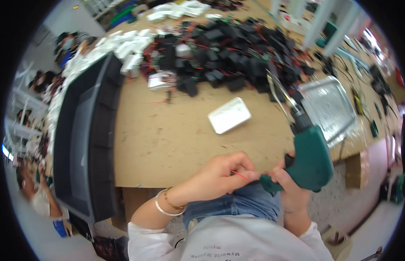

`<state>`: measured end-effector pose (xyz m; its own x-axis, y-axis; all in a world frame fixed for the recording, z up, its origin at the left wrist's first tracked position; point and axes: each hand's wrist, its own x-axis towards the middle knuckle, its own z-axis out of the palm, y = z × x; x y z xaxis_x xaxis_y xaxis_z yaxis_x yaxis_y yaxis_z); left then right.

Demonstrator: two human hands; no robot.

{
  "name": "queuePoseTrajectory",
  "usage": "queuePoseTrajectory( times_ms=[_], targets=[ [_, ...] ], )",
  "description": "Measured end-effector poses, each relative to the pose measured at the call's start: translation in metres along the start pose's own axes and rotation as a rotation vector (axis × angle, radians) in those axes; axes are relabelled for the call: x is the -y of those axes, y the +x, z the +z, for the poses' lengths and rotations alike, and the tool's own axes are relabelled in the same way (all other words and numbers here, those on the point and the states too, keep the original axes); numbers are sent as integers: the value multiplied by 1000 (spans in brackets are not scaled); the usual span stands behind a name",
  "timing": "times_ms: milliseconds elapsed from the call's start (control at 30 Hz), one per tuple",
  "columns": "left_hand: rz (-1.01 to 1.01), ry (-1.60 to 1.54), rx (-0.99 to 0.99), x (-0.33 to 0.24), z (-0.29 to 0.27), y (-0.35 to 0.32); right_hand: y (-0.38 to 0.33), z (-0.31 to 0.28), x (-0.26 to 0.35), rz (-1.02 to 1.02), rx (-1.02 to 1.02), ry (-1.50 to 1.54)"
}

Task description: Soldering wires to small electronic components at a factory workstation.

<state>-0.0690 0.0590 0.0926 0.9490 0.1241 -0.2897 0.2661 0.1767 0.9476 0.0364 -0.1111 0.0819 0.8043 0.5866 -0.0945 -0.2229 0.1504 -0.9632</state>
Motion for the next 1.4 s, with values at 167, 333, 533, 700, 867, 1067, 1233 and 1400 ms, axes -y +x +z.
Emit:
queuePoseTrajectory(
  times_ms=[167,333,533,700,867,1067,1233,1400],
  targets=[
    [322,356,-293,0,-24,20,-10,-17,-8,-93,-165,61],
    [557,786,-865,32,-55,75,-9,-15,-12,-122,-83,166],
    [258,826,-804,36,-37,85,-15,-4,-2,23,-143,81],
    [638,1127,-795,53,-29,82,-7,-17,-5,-4,-56,-8],
    [723,1200,-670,55,-1,78,-12,-37,-13,33,-102,-5],
    [633,1084,-753,60,8,80,-17,-50,-31,38,7,-9],
    [641,1039,-758,64,6,83,-31,-69,-51,-74,168,-137],
    [629,1020,-745,62,4,81,-35,-75,-57,-190,240,-98]
  ],
)
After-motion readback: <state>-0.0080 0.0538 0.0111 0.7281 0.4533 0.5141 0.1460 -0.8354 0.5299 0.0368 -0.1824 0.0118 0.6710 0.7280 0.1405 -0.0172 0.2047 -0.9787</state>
